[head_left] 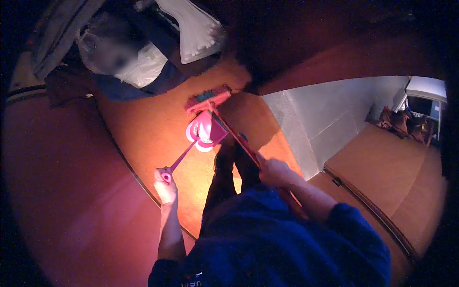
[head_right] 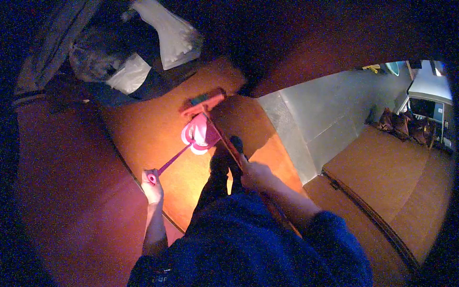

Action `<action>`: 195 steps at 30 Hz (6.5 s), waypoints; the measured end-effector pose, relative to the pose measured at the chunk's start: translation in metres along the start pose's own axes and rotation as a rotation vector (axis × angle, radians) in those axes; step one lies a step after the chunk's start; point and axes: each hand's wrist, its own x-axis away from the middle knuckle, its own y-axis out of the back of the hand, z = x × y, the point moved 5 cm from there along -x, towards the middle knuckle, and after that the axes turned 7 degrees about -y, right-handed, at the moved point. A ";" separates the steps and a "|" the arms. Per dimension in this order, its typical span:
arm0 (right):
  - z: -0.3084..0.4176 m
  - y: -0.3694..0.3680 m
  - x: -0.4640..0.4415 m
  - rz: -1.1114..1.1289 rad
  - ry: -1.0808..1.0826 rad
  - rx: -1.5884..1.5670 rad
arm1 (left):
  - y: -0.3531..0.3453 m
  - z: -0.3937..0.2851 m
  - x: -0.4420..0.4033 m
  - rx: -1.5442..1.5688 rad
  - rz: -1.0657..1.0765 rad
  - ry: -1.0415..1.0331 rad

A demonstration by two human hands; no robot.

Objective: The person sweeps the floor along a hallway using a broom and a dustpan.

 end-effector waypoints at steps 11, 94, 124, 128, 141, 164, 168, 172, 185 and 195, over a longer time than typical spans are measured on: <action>-0.018 0.019 -0.091 -0.022 0.031 -0.041 | -0.002 0.010 0.002 0.114 -0.082 0.026; -0.070 -0.010 -0.065 -0.187 -0.129 -0.116 | -0.014 -0.022 -0.006 0.038 -0.041 -0.033; -0.056 -0.001 -0.046 -0.250 -0.152 -0.075 | -0.008 -0.035 -0.002 -0.020 0.001 0.057; -0.059 -0.054 -0.044 0.030 -0.099 -0.136 | -0.013 -0.022 -0.001 0.052 -0.064 -0.001; -0.026 -0.001 -0.089 -0.227 -0.096 -0.060 | 0.037 0.058 0.016 -0.071 -0.155 0.091; 0.139 -0.158 -0.068 0.113 0.015 -0.029 | 0.088 0.240 -0.002 0.146 -0.119 0.183; 0.163 -0.159 -0.034 0.188 0.101 0.054 | 0.096 0.253 -0.008 0.072 -0.143 0.173; 0.196 -0.120 -0.098 -0.064 0.164 0.179 | 0.102 0.253 -0.008 0.075 -0.166 0.171; 0.233 -0.145 -0.038 0.238 0.135 0.063 | 0.101 0.254 -0.009 0.117 -0.118 0.192; 0.249 -0.154 -0.220 -0.107 0.272 0.366 | 0.150 0.303 0.063 -0.016 -0.311 0.476</action>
